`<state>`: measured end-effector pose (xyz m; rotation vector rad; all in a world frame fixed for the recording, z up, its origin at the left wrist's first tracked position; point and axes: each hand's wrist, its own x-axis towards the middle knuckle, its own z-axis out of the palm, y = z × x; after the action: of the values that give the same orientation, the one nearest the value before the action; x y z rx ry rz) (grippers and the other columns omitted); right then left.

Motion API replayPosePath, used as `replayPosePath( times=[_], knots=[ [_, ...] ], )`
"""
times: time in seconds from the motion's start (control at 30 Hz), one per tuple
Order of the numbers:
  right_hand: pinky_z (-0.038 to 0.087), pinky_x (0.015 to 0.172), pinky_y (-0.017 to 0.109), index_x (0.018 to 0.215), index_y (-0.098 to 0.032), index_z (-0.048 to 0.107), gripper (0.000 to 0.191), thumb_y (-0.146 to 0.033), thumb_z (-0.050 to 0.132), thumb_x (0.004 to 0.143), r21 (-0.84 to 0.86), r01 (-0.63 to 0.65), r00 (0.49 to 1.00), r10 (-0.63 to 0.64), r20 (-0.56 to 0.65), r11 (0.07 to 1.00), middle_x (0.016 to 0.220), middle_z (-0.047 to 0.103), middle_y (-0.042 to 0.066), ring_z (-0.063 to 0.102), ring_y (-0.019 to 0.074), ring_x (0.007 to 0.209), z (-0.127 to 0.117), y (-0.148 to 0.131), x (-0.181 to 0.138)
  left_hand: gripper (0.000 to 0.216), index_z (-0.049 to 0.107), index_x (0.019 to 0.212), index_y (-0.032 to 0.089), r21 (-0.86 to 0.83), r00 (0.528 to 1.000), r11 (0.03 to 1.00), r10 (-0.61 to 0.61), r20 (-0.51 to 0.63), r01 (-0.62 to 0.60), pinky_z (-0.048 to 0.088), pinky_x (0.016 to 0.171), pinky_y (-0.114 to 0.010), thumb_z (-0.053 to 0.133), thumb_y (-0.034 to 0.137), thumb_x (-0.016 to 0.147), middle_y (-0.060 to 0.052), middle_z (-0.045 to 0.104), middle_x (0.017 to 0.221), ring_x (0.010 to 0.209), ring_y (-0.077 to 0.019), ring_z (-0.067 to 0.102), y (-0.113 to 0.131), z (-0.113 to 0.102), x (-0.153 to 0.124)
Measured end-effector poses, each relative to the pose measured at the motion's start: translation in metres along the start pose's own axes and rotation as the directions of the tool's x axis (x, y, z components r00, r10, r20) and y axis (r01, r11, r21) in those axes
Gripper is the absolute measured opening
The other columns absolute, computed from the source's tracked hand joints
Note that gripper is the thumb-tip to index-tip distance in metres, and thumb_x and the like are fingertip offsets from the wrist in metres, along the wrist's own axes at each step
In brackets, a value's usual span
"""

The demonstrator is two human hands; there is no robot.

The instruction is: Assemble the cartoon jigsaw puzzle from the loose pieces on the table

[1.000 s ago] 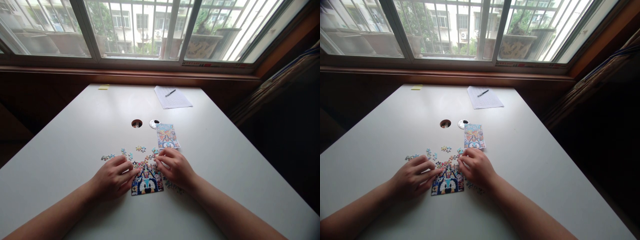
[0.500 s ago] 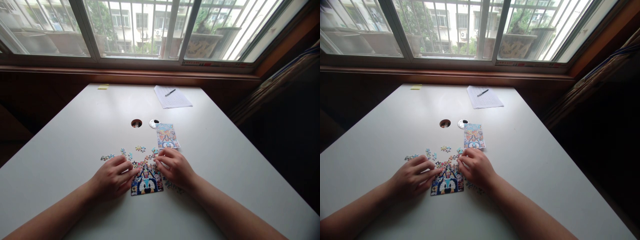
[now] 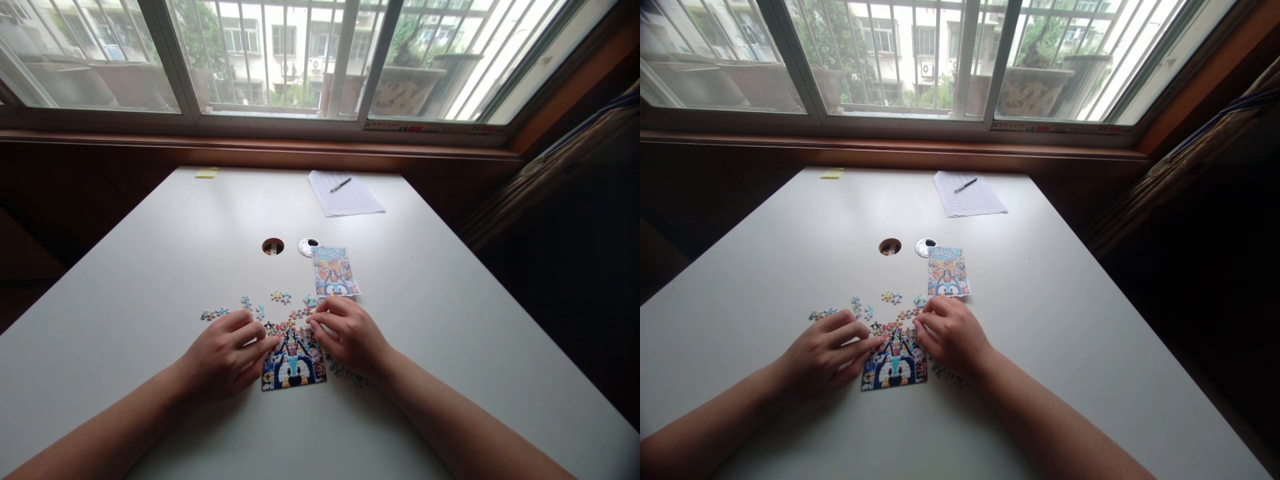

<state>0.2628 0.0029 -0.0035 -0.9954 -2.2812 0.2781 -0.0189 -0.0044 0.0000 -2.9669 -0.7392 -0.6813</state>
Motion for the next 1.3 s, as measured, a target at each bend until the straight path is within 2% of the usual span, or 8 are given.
replayPosePath(
  times=[1.3],
  knots=[
    [0.049,0.077,0.034,0.089,-0.02,0.072,0.016,-0.02,0.057,0.095,-0.003,0.0,1.0,0.001,0.022,1.0,0.089,0.067,0.006,0.061,0.0189,0.084,-0.0005,-0.001,0.0011,0.037,0.064,0.126,0.021,0.016,1.0,1.0,-0.002,0.009,0.002,0.049,0.072,-0.034,0.059,0.017,0.089,-0.006,0.064,0.09,0.078,-0.0185,0.053,0.0001,-0.0005,0.0021]
  ],
)
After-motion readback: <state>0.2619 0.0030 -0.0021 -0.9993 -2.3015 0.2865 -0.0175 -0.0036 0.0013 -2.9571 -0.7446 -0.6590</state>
